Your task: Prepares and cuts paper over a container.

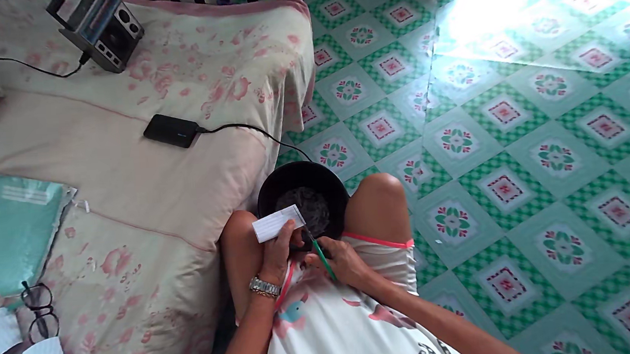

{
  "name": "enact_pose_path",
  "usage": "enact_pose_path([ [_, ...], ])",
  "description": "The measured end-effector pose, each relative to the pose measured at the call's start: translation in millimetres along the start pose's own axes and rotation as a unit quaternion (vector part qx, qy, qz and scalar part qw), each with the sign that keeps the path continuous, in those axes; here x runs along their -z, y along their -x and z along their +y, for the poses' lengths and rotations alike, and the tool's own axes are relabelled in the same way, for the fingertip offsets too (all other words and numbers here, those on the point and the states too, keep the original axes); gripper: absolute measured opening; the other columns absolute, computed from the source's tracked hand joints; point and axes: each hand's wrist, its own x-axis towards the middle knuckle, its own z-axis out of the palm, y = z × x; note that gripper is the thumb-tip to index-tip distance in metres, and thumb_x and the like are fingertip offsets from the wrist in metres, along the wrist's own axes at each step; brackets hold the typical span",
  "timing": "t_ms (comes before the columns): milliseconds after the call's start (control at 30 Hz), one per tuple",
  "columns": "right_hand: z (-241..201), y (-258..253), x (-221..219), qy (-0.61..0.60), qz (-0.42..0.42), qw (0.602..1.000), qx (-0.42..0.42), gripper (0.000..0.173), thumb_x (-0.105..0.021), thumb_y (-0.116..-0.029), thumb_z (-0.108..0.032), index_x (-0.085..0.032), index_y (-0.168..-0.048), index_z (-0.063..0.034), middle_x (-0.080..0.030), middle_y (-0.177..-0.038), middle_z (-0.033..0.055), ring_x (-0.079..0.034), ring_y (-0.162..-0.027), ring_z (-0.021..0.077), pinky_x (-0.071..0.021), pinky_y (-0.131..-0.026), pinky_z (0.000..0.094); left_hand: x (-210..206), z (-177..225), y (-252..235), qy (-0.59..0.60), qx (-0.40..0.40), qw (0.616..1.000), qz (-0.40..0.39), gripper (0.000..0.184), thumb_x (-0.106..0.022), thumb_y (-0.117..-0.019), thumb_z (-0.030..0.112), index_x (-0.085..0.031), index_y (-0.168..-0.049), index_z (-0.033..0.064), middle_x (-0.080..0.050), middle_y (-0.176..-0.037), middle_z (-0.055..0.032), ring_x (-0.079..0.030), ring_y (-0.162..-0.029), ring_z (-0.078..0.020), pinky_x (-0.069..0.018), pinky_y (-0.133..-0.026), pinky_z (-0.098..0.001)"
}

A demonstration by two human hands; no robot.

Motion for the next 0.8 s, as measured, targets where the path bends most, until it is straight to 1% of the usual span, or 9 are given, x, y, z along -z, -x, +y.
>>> enact_pose_path([
  [67,0.1,0.4,-0.2,-0.007,0.003,1.000,0.002,0.043,-0.064,-0.1013,-0.035,-0.063,-0.116,0.0048,-0.067,-0.089,0.0136,-0.065,-0.073,0.0196,-0.0546,-0.073,0.0376,-0.9,-0.5,0.7,-0.007,0.002,1.000,0.004,0.019,-0.051,-0.0970,0.004,-0.064,-0.083,0.0058,-0.061,-0.063,0.0056,-0.060,-0.058,-0.0041,-0.0550,-0.064,-0.0207],
  [100,0.5,0.5,-0.2,-0.010,0.005,1.000,0.004,0.042,-0.064,-0.1013,-0.035,-0.063,-0.115,0.0048,-0.067,-0.089,0.0130,-0.064,-0.073,0.0187,-0.0546,-0.072,0.0368,-1.4,-0.1,1.0,-0.009,0.001,1.000,0.005,0.018,-0.053,-0.0962,0.003,-0.065,-0.083,0.0055,-0.062,-0.063,0.0055,-0.060,-0.058,-0.0040,-0.0550,-0.064,-0.0205],
  [233,0.9,0.9,-0.3,-0.022,0.008,1.000,0.005,0.040,-0.064,-0.1012,-0.033,-0.062,-0.115,0.0047,-0.066,-0.088,0.0120,-0.063,-0.070,0.0167,-0.0542,-0.070,0.0349,-2.3,1.0,2.0,-0.006,-0.006,1.000,0.007,0.020,-0.052,-0.0964,0.002,-0.065,-0.082,0.0062,-0.061,-0.061,0.0062,-0.060,-0.056,-0.0033,-0.0542,-0.062,-0.0193],
  [400,0.9,-0.8,0.6,-0.035,-0.001,0.999,-0.007,0.043,-0.063,-0.1006,-0.036,-0.061,-0.118,0.0037,-0.066,-0.089,0.0112,-0.064,-0.072,0.0165,-0.0549,-0.071,0.0356,-1.8,-2.7,3.2,-0.009,-0.005,1.000,-0.001,0.015,-0.057,-0.0918,0.004,-0.065,-0.080,0.0087,-0.060,-0.061,0.0073,-0.059,-0.058,-0.0031,-0.0532,-0.064,-0.0201],
  [467,0.5,-1.0,1.2,-0.032,-0.003,0.999,-0.009,0.044,-0.063,-0.1007,-0.036,-0.061,-0.119,0.0045,-0.067,-0.091,0.0127,-0.065,-0.074,0.0184,-0.0549,-0.074,0.0377,-1.8,-2.8,3.4,-0.005,-0.004,1.000,-0.002,0.014,-0.058,-0.0914,0.003,-0.065,-0.080,0.0084,-0.060,-0.061,0.0069,-0.059,-0.058,-0.0033,-0.0530,-0.063,-0.0199],
  [700,1.7,0.9,0.5,-0.026,0.017,0.999,0.004,0.038,-0.065,-0.1007,-0.032,-0.064,-0.111,0.0045,-0.066,-0.081,0.0093,-0.062,-0.065,0.0146,-0.0541,-0.068,0.0334,-1.5,-2.4,3.0,0.004,0.002,1.000,-0.014,0.020,-0.055,-0.0926,0.002,-0.065,-0.076,0.0098,-0.060,-0.059,0.0072,-0.058,-0.055,-0.0028,-0.0528,-0.062,-0.0194],
  [800,2.8,0.8,0.6,-0.039,0.019,0.999,0.010,0.036,-0.065,-0.1003,-0.031,-0.065,-0.107,0.0038,-0.064,-0.077,0.0062,-0.061,-0.062,0.0111,-0.0533,-0.065,0.0302,-1.1,-2.9,2.7,0.003,0.006,1.000,-0.014,0.020,-0.056,-0.0929,0.003,-0.065,-0.076,0.0101,-0.060,-0.059,0.0074,-0.058,-0.055,-0.0029,-0.0527,-0.062,-0.0195],
])
